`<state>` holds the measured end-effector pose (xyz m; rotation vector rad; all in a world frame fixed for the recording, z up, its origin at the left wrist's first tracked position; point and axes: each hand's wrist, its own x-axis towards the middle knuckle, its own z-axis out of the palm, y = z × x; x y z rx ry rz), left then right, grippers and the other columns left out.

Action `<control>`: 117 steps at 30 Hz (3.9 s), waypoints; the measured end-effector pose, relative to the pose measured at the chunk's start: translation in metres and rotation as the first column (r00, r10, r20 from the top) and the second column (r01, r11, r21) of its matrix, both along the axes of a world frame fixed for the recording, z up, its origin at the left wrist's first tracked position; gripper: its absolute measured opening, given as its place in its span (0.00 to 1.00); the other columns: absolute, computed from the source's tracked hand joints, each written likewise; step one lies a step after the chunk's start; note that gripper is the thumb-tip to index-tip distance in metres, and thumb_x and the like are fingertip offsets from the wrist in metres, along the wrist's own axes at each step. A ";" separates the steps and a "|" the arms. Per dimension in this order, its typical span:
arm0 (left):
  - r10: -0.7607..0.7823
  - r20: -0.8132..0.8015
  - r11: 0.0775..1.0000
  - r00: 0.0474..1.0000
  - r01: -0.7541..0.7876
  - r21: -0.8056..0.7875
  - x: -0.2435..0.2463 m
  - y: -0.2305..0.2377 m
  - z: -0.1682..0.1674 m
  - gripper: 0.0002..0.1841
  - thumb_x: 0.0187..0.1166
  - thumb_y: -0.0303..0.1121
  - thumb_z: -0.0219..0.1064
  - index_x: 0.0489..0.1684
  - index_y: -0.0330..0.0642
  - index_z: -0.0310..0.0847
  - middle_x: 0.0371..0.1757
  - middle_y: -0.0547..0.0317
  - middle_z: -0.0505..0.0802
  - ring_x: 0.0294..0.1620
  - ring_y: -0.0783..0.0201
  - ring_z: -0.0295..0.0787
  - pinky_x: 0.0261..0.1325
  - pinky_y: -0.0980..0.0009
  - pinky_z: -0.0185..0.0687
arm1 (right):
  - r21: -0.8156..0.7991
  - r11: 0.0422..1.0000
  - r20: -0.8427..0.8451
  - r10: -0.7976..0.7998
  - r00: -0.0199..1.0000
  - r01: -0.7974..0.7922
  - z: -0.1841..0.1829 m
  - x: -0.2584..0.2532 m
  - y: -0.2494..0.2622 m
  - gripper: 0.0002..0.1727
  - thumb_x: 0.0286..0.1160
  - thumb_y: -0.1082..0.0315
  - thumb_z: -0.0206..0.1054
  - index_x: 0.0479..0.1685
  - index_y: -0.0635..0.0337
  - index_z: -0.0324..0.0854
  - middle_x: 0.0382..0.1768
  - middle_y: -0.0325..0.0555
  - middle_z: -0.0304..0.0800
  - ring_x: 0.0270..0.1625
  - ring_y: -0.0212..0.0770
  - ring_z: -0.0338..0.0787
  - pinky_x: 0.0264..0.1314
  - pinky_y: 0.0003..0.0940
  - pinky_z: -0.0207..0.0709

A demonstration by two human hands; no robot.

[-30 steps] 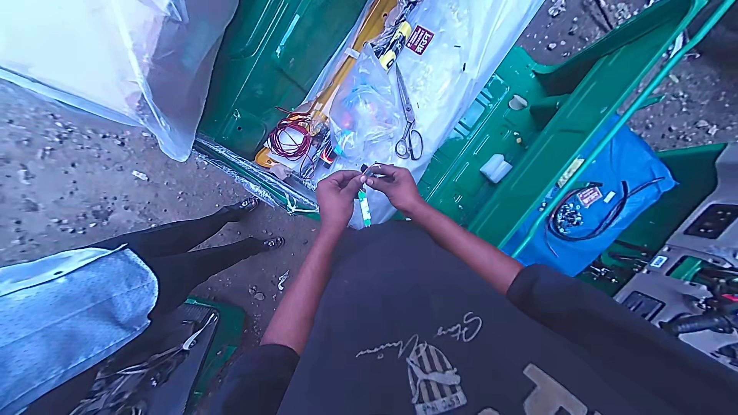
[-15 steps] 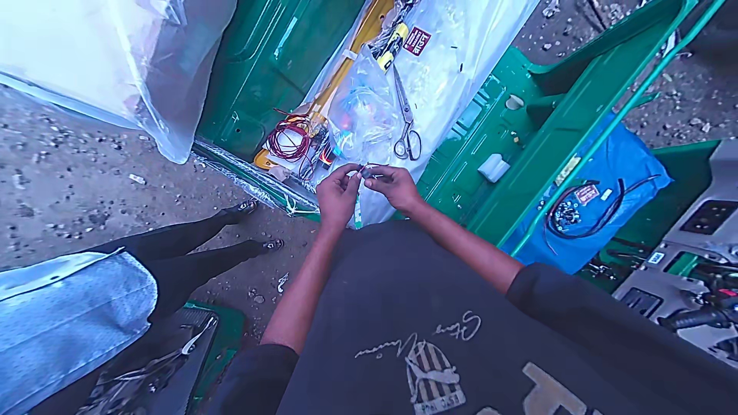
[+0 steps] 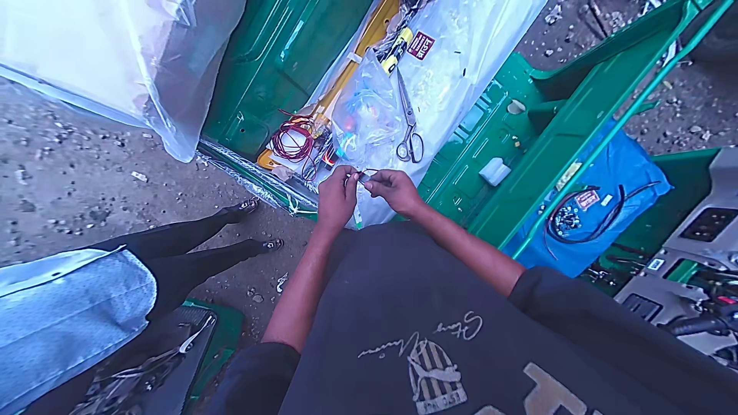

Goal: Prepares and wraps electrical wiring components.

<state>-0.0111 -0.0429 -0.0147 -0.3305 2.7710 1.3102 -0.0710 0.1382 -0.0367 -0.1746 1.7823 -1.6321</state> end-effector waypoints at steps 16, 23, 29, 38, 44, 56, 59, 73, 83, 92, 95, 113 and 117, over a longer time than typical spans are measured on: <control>-0.007 0.096 0.926 0.995 -0.030 0.377 0.003 -0.016 0.004 0.19 0.87 0.30 0.64 0.74 0.41 0.76 0.33 0.56 0.94 0.30 0.63 0.93 0.40 0.63 0.93 | 0.035 0.995 -0.050 0.099 0.994 -0.097 -0.001 -0.005 0.004 0.14 0.79 0.57 0.73 0.45 0.62 0.91 0.34 0.43 0.95 0.34 0.35 0.92 0.45 0.38 0.88; 0.035 0.100 0.881 0.994 -0.078 0.466 0.004 -0.017 0.000 0.18 0.85 0.29 0.65 0.72 0.39 0.74 0.32 0.55 0.93 0.29 0.62 0.92 0.38 0.63 0.92 | 0.016 0.994 -0.060 0.106 0.993 -0.105 -0.001 -0.004 0.001 0.14 0.79 0.58 0.74 0.47 0.61 0.91 0.35 0.42 0.95 0.34 0.35 0.91 0.45 0.37 0.87; -0.001 0.078 0.922 0.997 -0.030 0.387 0.005 -0.021 0.002 0.18 0.86 0.31 0.65 0.72 0.39 0.78 0.31 0.57 0.94 0.29 0.65 0.92 0.39 0.66 0.92 | 0.031 0.994 -0.070 0.111 0.991 -0.109 -0.002 -0.004 -0.001 0.14 0.79 0.58 0.74 0.49 0.62 0.91 0.35 0.43 0.96 0.33 0.35 0.91 0.44 0.38 0.88; -0.015 0.062 0.906 0.998 -0.012 0.422 0.007 -0.018 0.004 0.20 0.85 0.30 0.66 0.74 0.40 0.77 0.33 0.56 0.95 0.31 0.64 0.93 0.41 0.64 0.93 | 0.051 0.994 -0.061 0.101 0.993 -0.098 -0.005 -0.006 -0.004 0.14 0.79 0.57 0.74 0.45 0.60 0.91 0.34 0.41 0.96 0.32 0.34 0.91 0.42 0.37 0.88; -0.006 0.086 0.948 0.996 -0.022 0.317 0.007 -0.018 0.004 0.15 0.87 0.32 0.64 0.68 0.40 0.81 0.33 0.59 0.95 0.30 0.68 0.92 0.41 0.66 0.92 | 0.026 0.994 -0.080 0.108 0.991 -0.106 -0.005 -0.006 -0.004 0.14 0.77 0.58 0.76 0.47 0.61 0.92 0.34 0.43 0.96 0.33 0.34 0.91 0.44 0.37 0.88; -0.003 0.003 0.993 1.000 0.003 0.119 0.007 -0.016 0.003 0.11 0.89 0.36 0.60 0.53 0.40 0.86 0.29 0.61 0.93 0.27 0.69 0.90 0.36 0.66 0.90 | 0.027 0.993 -0.098 0.119 0.988 -0.117 -0.002 -0.005 -0.004 0.14 0.75 0.57 0.77 0.47 0.60 0.92 0.32 0.41 0.95 0.31 0.33 0.89 0.41 0.37 0.86; -0.003 -0.026 1.000 1.000 0.003 0.012 0.007 -0.014 0.001 0.13 0.90 0.38 0.57 0.52 0.39 0.84 0.28 0.57 0.90 0.25 0.64 0.87 0.33 0.61 0.87 | 0.066 0.988 -0.111 0.144 0.983 -0.137 0.002 -0.006 -0.005 0.15 0.76 0.55 0.76 0.47 0.58 0.92 0.32 0.40 0.95 0.32 0.32 0.90 0.43 0.37 0.87; 0.072 -0.050 0.923 0.996 -0.048 0.382 0.008 -0.022 0.005 0.09 0.87 0.30 0.62 0.51 0.36 0.86 0.35 0.58 0.94 0.28 0.67 0.88 0.35 0.69 0.88 | -0.199 0.973 0.044 0.127 0.991 -0.116 0.032 -0.007 0.014 0.19 0.69 0.81 0.74 0.61 0.69 0.86 0.48 0.53 0.94 0.44 0.41 0.94 0.52 0.38 0.91; 0.095 -0.135 0.981 0.986 -0.069 0.182 0.037 -0.013 0.016 0.07 0.80 0.33 0.72 0.47 0.44 0.94 0.39 0.62 0.96 0.31 0.72 0.90 0.39 0.69 0.91 | -0.066 0.996 -0.260 0.035 0.965 -0.054 0.049 -0.034 -0.017 0.11 0.65 0.60 0.84 0.37 0.58 0.94 0.38 0.42 0.92 0.38 0.35 0.88 0.45 0.34 0.86; 0.056 -0.184 0.993 0.981 -0.074 -0.093 0.034 -0.007 0.023 0.08 0.84 0.33 0.67 0.46 0.39 0.89 0.40 0.55 0.92 0.33 0.66 0.87 0.40 0.67 0.86 | 0.022 0.995 -0.174 0.095 0.980 -0.093 0.018 -0.034 -0.043 0.23 0.88 0.47 0.60 0.45 0.59 0.88 0.35 0.43 0.92 0.37 0.37 0.90 0.44 0.41 0.85; 0.082 -0.173 0.995 0.981 -0.091 -0.043 0.035 -0.010 0.021 0.07 0.84 0.32 0.66 0.47 0.39 0.88 0.41 0.56 0.92 0.33 0.67 0.87 0.40 0.68 0.86 | -0.120 0.985 0.156 0.141 0.977 -0.123 0.014 -0.024 -0.028 0.21 0.93 0.54 0.54 0.68 0.61 0.76 0.48 0.53 0.91 0.42 0.45 0.94 0.44 0.42 0.91; 0.024 -0.281 0.992 0.960 -0.058 -0.114 0.032 -0.005 0.027 0.10 0.84 0.31 0.65 0.54 0.36 0.84 0.43 0.51 0.91 0.37 0.63 0.88 0.42 0.68 0.87 | -0.132 0.990 -0.070 0.029 0.997 -0.038 0.042 -0.003 -0.013 0.06 0.78 0.73 0.71 0.47 0.67 0.88 0.37 0.48 0.94 0.33 0.37 0.91 0.39 0.33 0.87; -0.091 -0.310 0.965 0.946 0.006 -0.264 0.033 -0.006 0.031 0.17 0.85 0.30 0.64 0.69 0.39 0.86 0.45 0.46 0.91 0.43 0.54 0.91 0.50 0.61 0.89 | -0.061 0.991 -0.246 0.103 0.964 -0.121 0.046 -0.008 -0.012 0.06 0.81 0.70 0.68 0.47 0.63 0.88 0.38 0.44 0.95 0.37 0.34 0.92 0.44 0.33 0.87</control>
